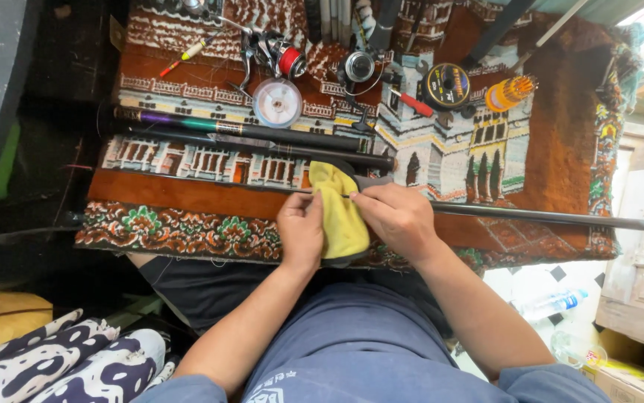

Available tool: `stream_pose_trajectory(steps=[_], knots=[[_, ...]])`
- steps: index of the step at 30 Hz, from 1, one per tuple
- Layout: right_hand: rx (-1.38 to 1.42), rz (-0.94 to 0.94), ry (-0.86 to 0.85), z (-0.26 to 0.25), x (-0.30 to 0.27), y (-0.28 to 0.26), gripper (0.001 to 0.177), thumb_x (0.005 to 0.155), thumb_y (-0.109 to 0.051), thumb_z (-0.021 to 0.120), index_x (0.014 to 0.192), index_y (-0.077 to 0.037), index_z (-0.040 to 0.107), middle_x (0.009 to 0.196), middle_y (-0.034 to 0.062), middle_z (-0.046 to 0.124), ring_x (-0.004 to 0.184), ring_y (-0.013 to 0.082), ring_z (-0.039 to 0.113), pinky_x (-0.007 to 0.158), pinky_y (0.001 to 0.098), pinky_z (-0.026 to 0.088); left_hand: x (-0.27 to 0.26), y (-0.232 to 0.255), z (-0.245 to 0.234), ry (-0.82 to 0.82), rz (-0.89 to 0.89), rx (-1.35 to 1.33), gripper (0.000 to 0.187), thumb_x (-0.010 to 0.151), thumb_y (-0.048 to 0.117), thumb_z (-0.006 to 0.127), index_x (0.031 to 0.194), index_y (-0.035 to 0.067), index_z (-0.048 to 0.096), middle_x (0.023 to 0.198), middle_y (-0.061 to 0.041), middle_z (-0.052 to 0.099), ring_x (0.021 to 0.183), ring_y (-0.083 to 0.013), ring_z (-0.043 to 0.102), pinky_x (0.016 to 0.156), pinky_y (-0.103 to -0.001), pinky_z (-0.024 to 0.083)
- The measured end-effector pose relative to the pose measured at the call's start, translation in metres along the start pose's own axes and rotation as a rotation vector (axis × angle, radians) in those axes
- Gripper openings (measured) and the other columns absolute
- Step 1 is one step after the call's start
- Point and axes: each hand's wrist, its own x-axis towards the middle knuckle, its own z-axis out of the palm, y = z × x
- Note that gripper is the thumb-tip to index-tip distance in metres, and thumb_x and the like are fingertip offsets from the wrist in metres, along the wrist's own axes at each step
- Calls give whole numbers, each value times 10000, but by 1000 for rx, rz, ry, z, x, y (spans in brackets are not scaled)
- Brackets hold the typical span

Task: Cleaning a fishing rod section using a yellow cloth.

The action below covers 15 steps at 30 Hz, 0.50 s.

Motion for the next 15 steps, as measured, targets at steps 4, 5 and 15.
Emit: stream_pose_trajectory(steps=[4,5,15], knots=[[0,7,15,-4,2,-6,123,983,-90,674,989,-146,784,924,29,734,742,220,696,670,319,582,-6,0,2,-53,-25,30,131,914,109,768,1013,35,726,843,-55,738,738,-99,683,652,-253,585],[-1,6,7,-6,0,-3,118,984,-101,678,1005,-140,787,917,35,732,752,226,701,668,331,578,-2,4,-2,-44,-14,56,107,921,98,752,1009,43,729,854,-51,735,748,-99,668,649,-256,575],[-5,10,2,-2,2,-11,138,972,-87,670,1010,-149,787,928,31,735,761,226,705,664,332,567,-7,-10,3,-90,-13,50,86,916,85,758,983,34,743,836,-60,754,738,-111,705,627,-260,596]])
